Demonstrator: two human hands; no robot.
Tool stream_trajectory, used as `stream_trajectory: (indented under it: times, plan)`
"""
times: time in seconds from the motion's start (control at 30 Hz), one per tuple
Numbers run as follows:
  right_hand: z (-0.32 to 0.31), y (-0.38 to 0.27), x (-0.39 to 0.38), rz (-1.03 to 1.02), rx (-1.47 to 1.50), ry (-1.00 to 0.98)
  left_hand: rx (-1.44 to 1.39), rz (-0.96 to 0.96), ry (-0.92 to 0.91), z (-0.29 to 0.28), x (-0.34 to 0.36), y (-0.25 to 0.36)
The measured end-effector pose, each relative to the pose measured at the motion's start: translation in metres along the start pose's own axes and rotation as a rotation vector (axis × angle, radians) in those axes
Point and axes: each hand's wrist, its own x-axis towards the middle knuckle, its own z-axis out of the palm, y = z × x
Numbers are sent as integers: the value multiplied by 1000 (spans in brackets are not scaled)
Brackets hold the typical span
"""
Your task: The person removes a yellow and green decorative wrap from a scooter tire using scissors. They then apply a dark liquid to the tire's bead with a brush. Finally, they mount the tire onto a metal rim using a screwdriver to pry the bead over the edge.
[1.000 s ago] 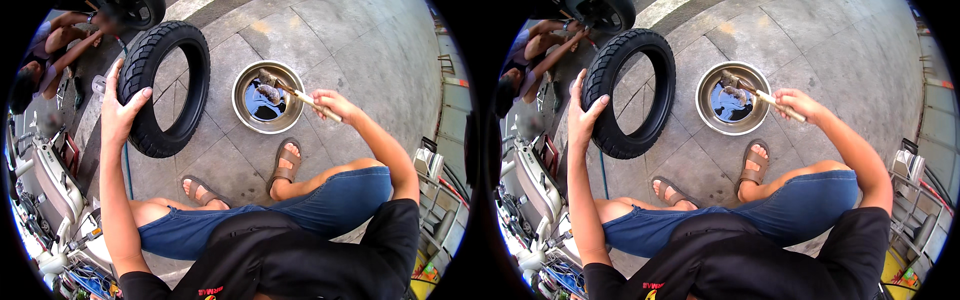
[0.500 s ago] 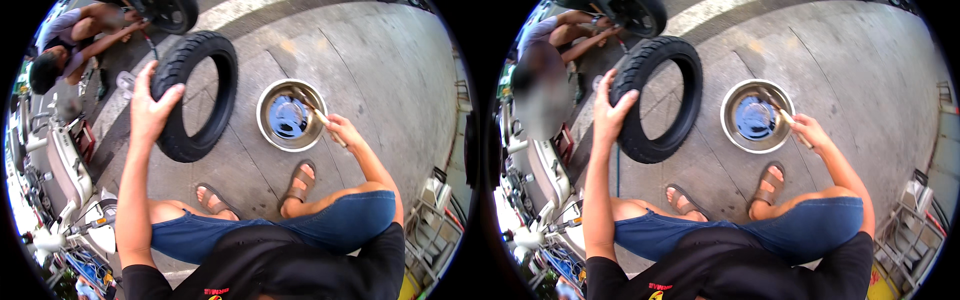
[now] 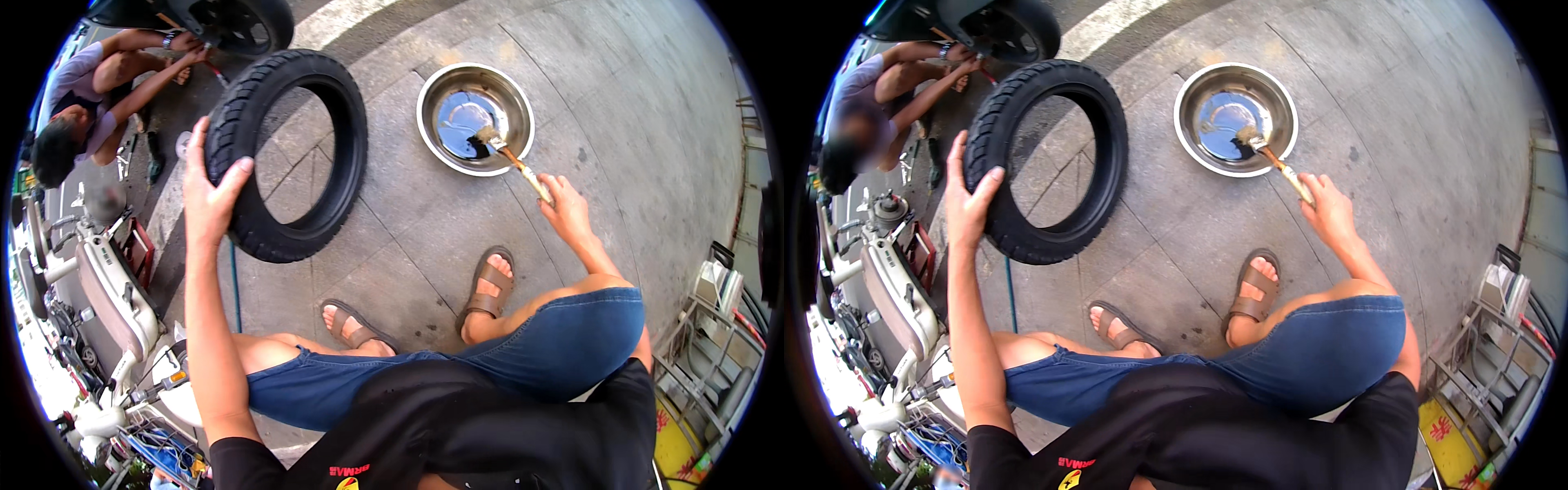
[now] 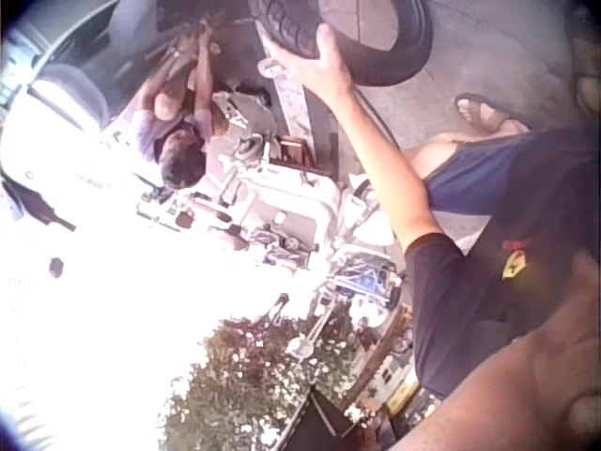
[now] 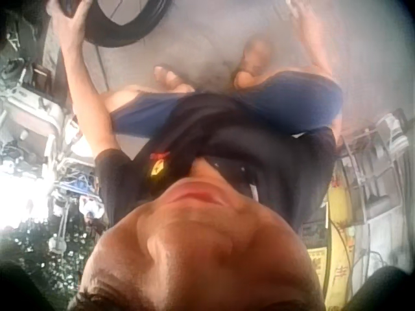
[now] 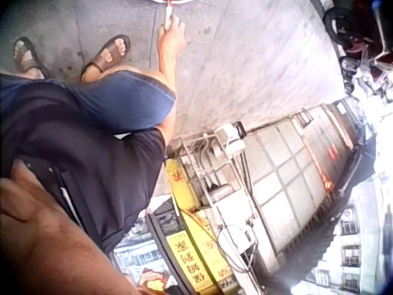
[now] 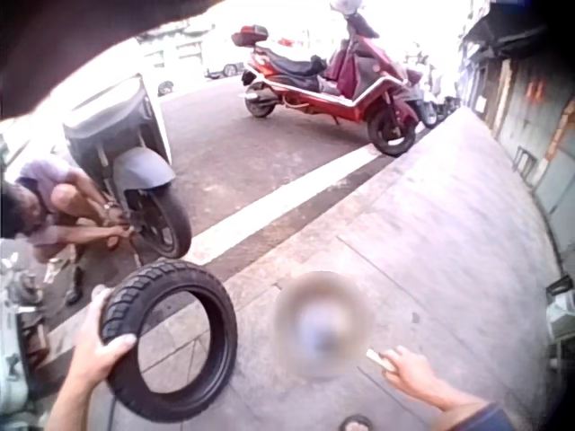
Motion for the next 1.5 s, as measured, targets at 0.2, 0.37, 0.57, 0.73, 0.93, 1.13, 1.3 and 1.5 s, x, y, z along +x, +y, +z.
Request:
stream_trajectory:
  times: [0.2,0.37,0.57,0.73,0.93,1.13,1.3,1.5]
  plan:
    - [8,19,-40,32,63,34,15,-9,43,15,15,-6]
    - [13,33,-57,41,27,37,37,-21,46,19,19,-5]
    - [34,50,-77,37,25,128,-10,-23,-9,18,18,-3]
    - [45,68,-87,53,69,158,9,-19,34,21,16,-4]
    - [47,61,-86,56,110,219,-176,-112,43,20,19,7]
    - [61,77,-132,16,162,142,-61,-89,-40,11,-16,1]
    - [47,26,-85,-8,220,272,-7,-65,74,7,-30,-1]
    - [91,40,-111,81,264,242,-286,-184,29,5,-20,18]
